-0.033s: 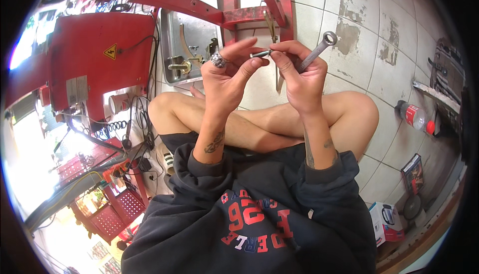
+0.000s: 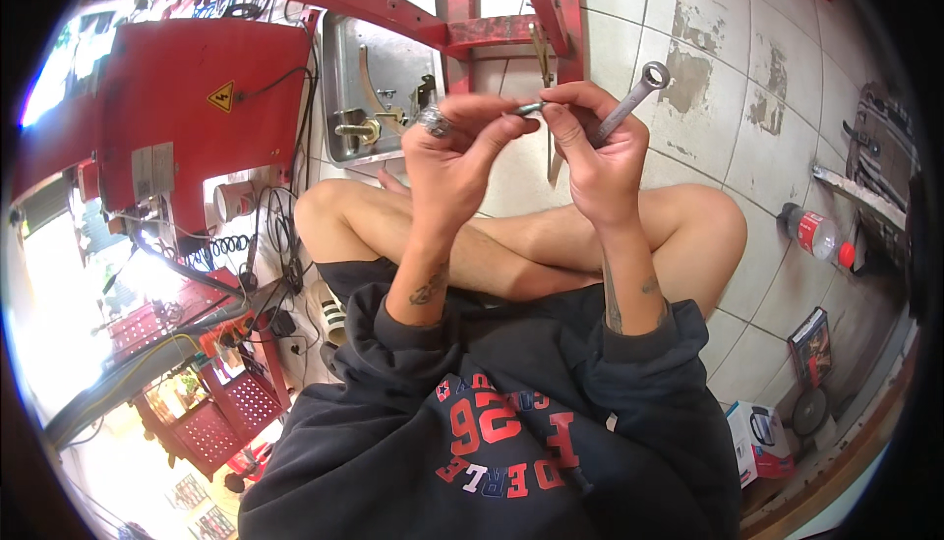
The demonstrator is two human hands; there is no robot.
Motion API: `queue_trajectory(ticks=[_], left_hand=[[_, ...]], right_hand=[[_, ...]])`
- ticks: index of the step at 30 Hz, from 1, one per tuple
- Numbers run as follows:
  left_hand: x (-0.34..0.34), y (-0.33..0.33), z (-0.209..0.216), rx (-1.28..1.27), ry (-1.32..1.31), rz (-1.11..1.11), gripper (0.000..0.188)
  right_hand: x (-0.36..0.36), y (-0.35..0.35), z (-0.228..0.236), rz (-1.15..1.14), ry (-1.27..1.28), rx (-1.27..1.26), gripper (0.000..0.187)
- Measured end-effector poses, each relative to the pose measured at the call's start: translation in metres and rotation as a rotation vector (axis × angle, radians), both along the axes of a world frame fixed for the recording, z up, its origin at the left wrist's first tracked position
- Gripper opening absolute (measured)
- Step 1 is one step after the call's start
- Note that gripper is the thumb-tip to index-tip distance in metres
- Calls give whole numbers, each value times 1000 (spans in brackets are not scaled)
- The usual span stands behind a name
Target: The person sits on the floor in a workshop and uses a wrench to tighten bolts on the legs of a red metal chair frame. They repeatedly adjust the wrench and reposition the chair legs to secure the joints.
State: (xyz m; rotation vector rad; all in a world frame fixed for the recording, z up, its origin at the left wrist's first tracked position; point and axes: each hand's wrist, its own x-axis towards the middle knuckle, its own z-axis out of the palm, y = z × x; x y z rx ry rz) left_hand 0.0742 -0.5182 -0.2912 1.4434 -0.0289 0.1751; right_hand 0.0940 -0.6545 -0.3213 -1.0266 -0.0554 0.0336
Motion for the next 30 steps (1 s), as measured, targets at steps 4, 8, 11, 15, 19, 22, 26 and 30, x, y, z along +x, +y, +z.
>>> queue_trajectory(ticks=[4,8,11,15,19,22,26,30], left_hand=[[-8,-12,7,-61,137,246,11],[-9,-21,-5,-203,144,227,15],[-12,-18,-8,-264,134,241,15],[-11,-16,0,-471,278,167,17],[-15,-4,-4,-488,256,3,18],[-15,-1,-21,-531,290,21,20],[-20,13,-25,-405,306,-137,15],[-25,25,-25,-202,232,4,13]], right_hand=[[-7,9,-4,22,1,-12,9],[-8,12,-19,-30,8,-77,11],[-12,16,-17,49,68,8,13],[-17,27,-27,152,160,301,15],[-16,24,-28,183,171,235,12],[-20,32,-12,100,294,157,14],[-18,22,-17,169,332,142,19],[-19,23,-19,357,319,251,22]])
